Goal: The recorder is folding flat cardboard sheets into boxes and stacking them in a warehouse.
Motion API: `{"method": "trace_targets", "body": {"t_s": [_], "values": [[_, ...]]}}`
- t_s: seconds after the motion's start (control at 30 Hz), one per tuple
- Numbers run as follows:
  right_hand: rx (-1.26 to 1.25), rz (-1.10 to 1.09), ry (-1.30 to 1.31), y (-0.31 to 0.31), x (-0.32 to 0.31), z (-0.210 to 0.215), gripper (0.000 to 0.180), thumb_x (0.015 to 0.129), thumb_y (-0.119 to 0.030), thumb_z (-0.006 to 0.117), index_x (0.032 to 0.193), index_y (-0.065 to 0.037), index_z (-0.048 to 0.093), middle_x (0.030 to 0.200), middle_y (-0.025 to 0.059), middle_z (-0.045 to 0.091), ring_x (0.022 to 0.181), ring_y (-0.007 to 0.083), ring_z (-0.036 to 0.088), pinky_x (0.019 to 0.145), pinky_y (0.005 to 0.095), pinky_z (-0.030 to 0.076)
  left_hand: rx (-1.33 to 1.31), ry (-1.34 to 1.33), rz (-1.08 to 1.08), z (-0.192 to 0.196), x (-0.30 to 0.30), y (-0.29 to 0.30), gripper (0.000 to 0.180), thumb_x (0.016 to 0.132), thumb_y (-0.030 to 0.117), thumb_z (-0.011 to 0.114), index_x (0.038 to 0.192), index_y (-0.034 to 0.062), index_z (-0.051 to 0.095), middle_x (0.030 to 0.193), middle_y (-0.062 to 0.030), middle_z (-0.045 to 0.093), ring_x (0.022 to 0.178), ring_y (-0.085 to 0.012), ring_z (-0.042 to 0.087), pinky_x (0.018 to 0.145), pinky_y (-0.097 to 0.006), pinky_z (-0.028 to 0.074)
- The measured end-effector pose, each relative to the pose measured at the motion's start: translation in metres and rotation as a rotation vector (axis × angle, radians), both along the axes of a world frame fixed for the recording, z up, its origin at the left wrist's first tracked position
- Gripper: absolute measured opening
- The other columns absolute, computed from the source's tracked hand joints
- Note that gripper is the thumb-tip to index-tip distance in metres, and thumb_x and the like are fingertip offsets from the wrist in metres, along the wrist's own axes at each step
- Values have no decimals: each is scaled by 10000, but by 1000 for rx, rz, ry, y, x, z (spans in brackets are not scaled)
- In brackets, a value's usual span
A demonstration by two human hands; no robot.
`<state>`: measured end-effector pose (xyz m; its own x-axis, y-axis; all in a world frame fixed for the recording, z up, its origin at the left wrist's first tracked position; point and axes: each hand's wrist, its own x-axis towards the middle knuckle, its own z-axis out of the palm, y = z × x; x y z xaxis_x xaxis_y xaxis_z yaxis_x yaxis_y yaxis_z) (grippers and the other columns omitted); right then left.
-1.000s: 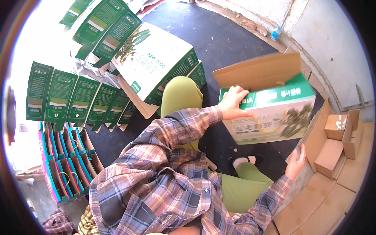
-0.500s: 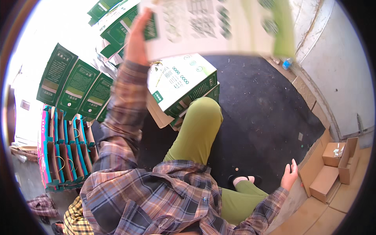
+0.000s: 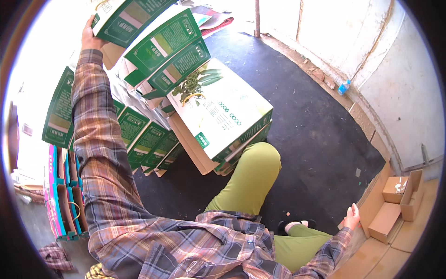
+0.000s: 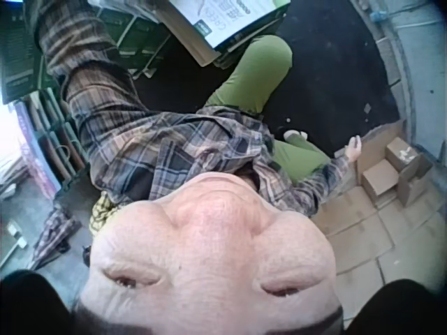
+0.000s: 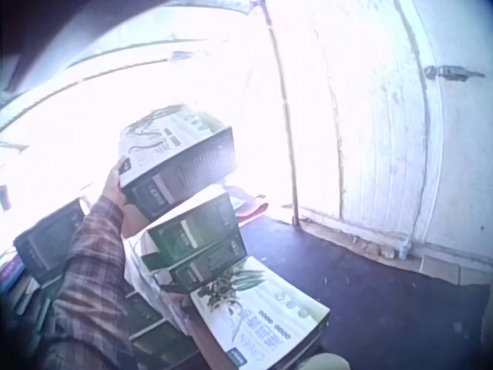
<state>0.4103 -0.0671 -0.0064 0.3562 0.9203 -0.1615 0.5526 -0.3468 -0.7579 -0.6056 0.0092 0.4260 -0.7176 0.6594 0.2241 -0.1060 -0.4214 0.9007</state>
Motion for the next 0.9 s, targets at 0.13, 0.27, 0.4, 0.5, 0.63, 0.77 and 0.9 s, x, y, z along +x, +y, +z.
{"method": "trace_targets", "body": {"t_s": [0.13,0.27,0.4,0.5,0.63,0.77,0.9], "values": [[-23,-5,-34,0,1,-8,431,879,-205,526,1278,-51,469,1255,108,525,1120,204,521,766,306,488,-45,-46,98,-7,-56,-8,342,894,332,448,1084,79,577,1014,-111,642,909,-280,615,815,-501,465],[-73,-66,-18,-9,-19,12,431,878,-219,528,1273,-56,475,1251,90,530,1108,196,527,715,316,499,-233,-132,278,-30,-77,-2,346,888,338,421,1061,83,578,999,-100,642,909,-269,607,815,-488,464],[-121,-126,-30,-11,-34,28,422,882,-244,520,1269,-80,485,1251,61,533,1097,189,534,652,313,495,-203,-156,112,-28,-98,-6,364,890,355,374,1012,82,581,966,-85,640,883,-254,608,790,-474,475],[-131,-152,-34,-15,-39,37,416,883,-257,516,1269,-101,490,1250,42,535,1079,185,543,625,314,486,-180,-128,78,-35,-107,-1,355,895,331,359,986,67,579,951,-87,639,869,-242,614,767,-406,500],[-139,-198,-67,-31,-38,50,418,881,-260,520,1269,-110,491,1239,37,543,1057,192,554,626,328,484,-118,-153,24,-63,-111,20,283,855,290,473,997,61,560,927,-87,637,859,-232,616,753,-375,505],[-158,-95,49,-1,-48,12,434,881,-301,533,1272,-119,489,1212,29,556,1029,196,565,631,326,476,-302,719,19,3,-181,-65,411,669,77,727,1025,57,524,880,-61,626,828,-198,613,718,-322,498],[-186,-205,-39,-37,-28,64,450,878,-341,545,1273,-134,489,1208,18,554,1020,187,567,651,312,467,-331,-129,352,-64,-56,3,462,855,447,496,1109,62,489,1015,-103,545,972,-208,529,771,-379,471]]}}
